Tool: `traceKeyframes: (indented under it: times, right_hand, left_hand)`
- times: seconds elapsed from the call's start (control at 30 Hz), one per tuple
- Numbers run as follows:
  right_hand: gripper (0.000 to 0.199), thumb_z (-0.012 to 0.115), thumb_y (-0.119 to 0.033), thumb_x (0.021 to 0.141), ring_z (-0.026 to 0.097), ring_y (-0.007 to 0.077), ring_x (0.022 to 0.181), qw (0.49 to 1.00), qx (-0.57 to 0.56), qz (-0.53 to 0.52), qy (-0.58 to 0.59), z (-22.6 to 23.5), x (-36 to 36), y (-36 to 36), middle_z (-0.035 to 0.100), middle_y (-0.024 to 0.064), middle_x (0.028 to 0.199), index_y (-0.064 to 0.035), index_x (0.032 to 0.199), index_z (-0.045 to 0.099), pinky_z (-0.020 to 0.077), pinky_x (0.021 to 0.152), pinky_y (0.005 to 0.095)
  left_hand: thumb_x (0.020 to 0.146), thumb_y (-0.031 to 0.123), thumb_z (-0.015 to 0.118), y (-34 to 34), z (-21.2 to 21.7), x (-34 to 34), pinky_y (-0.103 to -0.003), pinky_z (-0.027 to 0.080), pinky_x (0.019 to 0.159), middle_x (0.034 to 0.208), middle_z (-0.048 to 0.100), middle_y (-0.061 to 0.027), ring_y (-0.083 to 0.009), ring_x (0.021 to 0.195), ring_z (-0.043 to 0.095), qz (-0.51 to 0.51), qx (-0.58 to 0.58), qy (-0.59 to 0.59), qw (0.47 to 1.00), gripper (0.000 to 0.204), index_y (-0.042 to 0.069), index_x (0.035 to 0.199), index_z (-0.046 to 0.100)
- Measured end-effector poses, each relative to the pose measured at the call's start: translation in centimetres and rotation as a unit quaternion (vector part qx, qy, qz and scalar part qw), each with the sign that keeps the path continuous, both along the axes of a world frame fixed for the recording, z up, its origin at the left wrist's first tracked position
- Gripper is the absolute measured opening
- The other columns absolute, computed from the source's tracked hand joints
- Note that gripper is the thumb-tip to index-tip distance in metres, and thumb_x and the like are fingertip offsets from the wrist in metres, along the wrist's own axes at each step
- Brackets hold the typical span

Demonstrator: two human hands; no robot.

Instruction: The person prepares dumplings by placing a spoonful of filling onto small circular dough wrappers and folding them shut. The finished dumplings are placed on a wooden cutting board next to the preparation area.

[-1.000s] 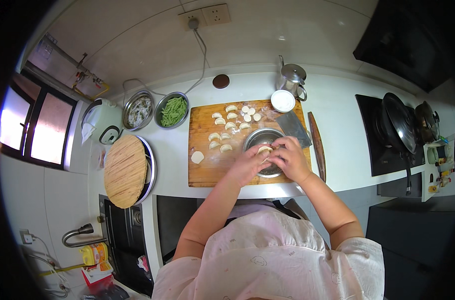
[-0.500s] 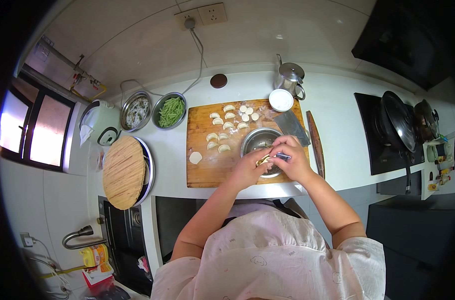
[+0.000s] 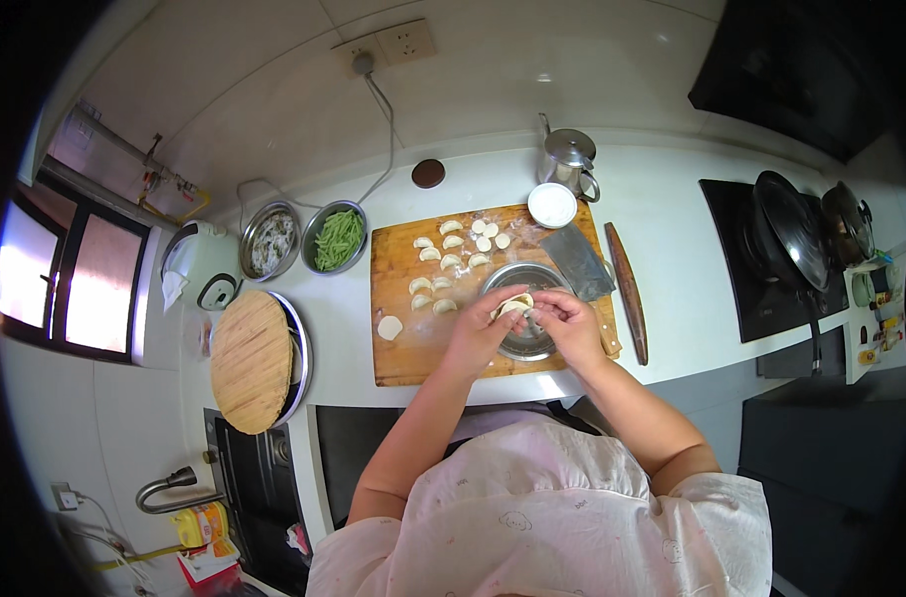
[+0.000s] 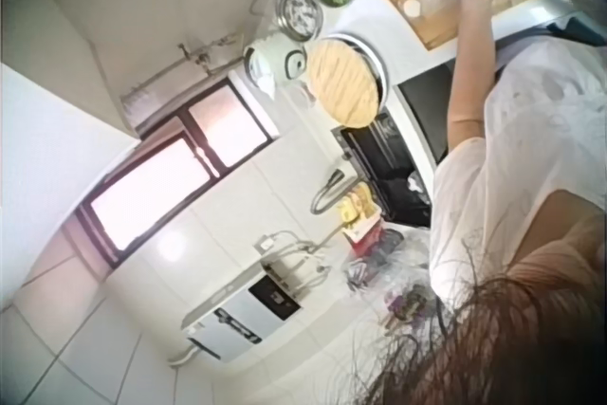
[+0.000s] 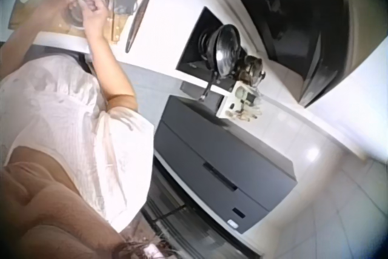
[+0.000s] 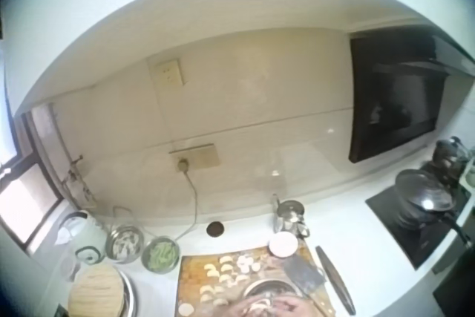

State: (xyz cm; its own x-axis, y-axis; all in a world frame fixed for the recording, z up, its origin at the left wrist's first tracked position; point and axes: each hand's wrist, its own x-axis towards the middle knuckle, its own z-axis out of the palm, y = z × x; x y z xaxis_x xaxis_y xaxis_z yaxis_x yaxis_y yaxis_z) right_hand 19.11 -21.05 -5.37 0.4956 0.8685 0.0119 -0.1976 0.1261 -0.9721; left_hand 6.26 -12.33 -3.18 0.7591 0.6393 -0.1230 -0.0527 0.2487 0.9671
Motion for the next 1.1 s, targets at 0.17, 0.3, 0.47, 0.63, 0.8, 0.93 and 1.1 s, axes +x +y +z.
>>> traceKeyframes:
  times: [0.17,0.3,0.47,0.63,0.8,0.93,1.1]
  right_hand:
    - [0.016,0.060,0.004,0.079,0.058,0.0096,0.077,0.994,0.022,-0.006,0.109,0.5,-0.5,0.3,0.061,0.0051,0.084,0.0023,0.095,0.061,0.0472,0.070,0.0203]
    - [0.014,0.060,0.002,0.080,0.058,0.0098,0.072,0.989,0.012,-0.031,0.145,0.6,-0.6,0.4,0.062,0.0065,0.083,0.0029,0.093,0.061,0.0469,0.066,0.0204]
    - [0.008,0.060,0.000,0.080,0.055,0.0081,0.065,0.991,0.036,-0.079,0.097,0.4,-0.9,0.6,0.061,0.0044,0.081,0.0017,0.088,0.062,0.0448,0.061,0.0200]
    - [0.006,0.062,-0.001,0.079,0.054,0.0071,0.067,0.995,0.030,-0.098,-0.010,0.2,-0.4,0.5,0.060,0.0032,0.079,0.0009,0.084,0.063,0.0440,0.061,0.0195]
    - [0.013,0.065,-0.001,0.074,0.056,0.0109,0.068,0.964,0.059,-0.118,-0.232,1.3,0.1,0.4,0.059,0.0047,0.078,-0.0002,0.087,0.066,0.0448,0.060,0.0207]
    - [0.017,0.066,0.000,0.071,0.056,0.0128,0.070,0.963,0.061,-0.067,-0.252,1.7,0.5,0.1,0.059,0.0050,0.078,-0.0011,0.089,0.067,0.0455,0.062,0.0228]
    - [0.017,0.068,0.001,0.070,0.056,0.0122,0.070,0.979,0.038,-0.033,-0.200,2.3,0.5,0.0,0.059,0.0050,0.080,-0.0007,0.086,0.067,0.0446,0.062,0.0233]
  left_hand:
    - [0.086,0.000,0.050,-0.4,0.0,0.4,-0.021,0.045,0.070,0.090,0.057,-0.0030,-0.0084,0.075,0.053,0.017,-0.040,-0.026,0.999,0.031,0.002,0.117,0.051]
    - [0.086,-0.001,0.049,-0.9,0.3,0.9,-0.022,0.044,0.070,0.090,0.056,-0.0037,-0.0098,0.077,0.052,0.026,-0.090,-0.058,0.994,0.033,0.000,0.119,0.049]
    - [0.086,-0.002,0.050,-1.0,0.0,1.1,-0.022,0.044,0.071,0.089,0.057,-0.0041,-0.0100,0.077,0.053,0.030,-0.078,-0.053,0.995,0.033,0.000,0.119,0.048]
    - [0.085,-0.002,0.052,-1.2,0.5,1.1,-0.022,0.047,0.073,0.095,0.058,-0.0064,-0.0110,0.079,0.057,0.072,-0.056,-0.032,0.995,0.032,-0.001,0.117,0.050]
    - [0.083,-0.002,0.054,-1.3,0.5,0.8,-0.022,0.048,0.073,0.098,0.059,-0.0070,-0.0109,0.079,0.059,0.084,-0.045,-0.022,0.995,0.032,-0.001,0.114,0.052]
    - [0.082,-0.003,0.055,-1.3,0.6,0.4,-0.022,0.048,0.073,0.099,0.059,-0.0070,-0.0109,0.079,0.059,0.079,-0.035,-0.025,0.996,0.031,-0.001,0.113,0.053]
    - [0.081,-0.004,0.055,-1.3,0.6,0.2,-0.022,0.048,0.073,0.097,0.060,-0.0071,-0.0114,0.080,0.059,0.072,-0.025,-0.018,0.997,0.031,-0.001,0.112,0.054]
